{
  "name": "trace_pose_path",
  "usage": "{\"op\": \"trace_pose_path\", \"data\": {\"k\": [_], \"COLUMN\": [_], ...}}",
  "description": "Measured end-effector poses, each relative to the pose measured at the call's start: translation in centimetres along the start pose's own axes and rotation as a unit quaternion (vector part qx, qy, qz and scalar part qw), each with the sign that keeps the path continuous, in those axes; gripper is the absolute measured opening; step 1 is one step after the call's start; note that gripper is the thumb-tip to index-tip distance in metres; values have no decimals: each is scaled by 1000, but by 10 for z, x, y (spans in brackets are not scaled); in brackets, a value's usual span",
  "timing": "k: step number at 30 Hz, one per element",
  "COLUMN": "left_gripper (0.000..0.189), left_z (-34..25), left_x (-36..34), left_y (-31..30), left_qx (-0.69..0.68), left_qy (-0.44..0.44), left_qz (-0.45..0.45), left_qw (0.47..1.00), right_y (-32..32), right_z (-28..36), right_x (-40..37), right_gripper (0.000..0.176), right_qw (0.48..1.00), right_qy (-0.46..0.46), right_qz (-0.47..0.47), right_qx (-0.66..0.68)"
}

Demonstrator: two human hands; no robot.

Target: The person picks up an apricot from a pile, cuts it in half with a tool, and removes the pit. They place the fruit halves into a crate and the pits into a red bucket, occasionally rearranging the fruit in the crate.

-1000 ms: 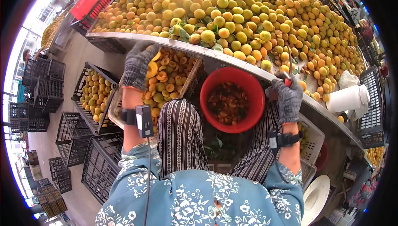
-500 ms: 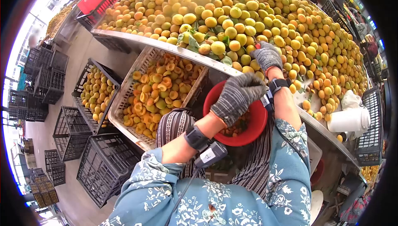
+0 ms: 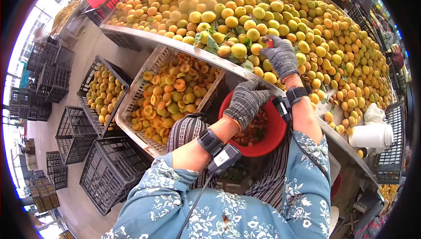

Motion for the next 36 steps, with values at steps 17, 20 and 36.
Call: {"op": "trace_pose_path", "data": {"k": [17, 20, 36], "left_gripper": [19, 25, 57], "left_z": [1, -16, -31], "left_x": [7, -3, -22], "left_y": [-30, -9, 29], "left_qx": [-270, -279, -257], "left_qy": [-60, -24, -18], "left_qz": [-67, 9, 252], "left_qw": [959, 960, 933], "right_y": [-13, -27, -60], "right_z": [34, 44, -6], "right_x": [-69, -99, -225], "right_gripper": [53, 54, 25], "right_qw": [820, 856, 839], "right_qy": [117, 8, 196], "right_qz": [101, 28, -24], "right_qx": [551, 516, 507]}}
Point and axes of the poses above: each hand's wrist, its own x-axis towards the middle knuckle, its own y-axis out of the palm, z = x × y, the point moved 8 cm from there along x, towards the middle knuckle, and after that the axes turned 2 degrees about -x, right-handed, at the moved point
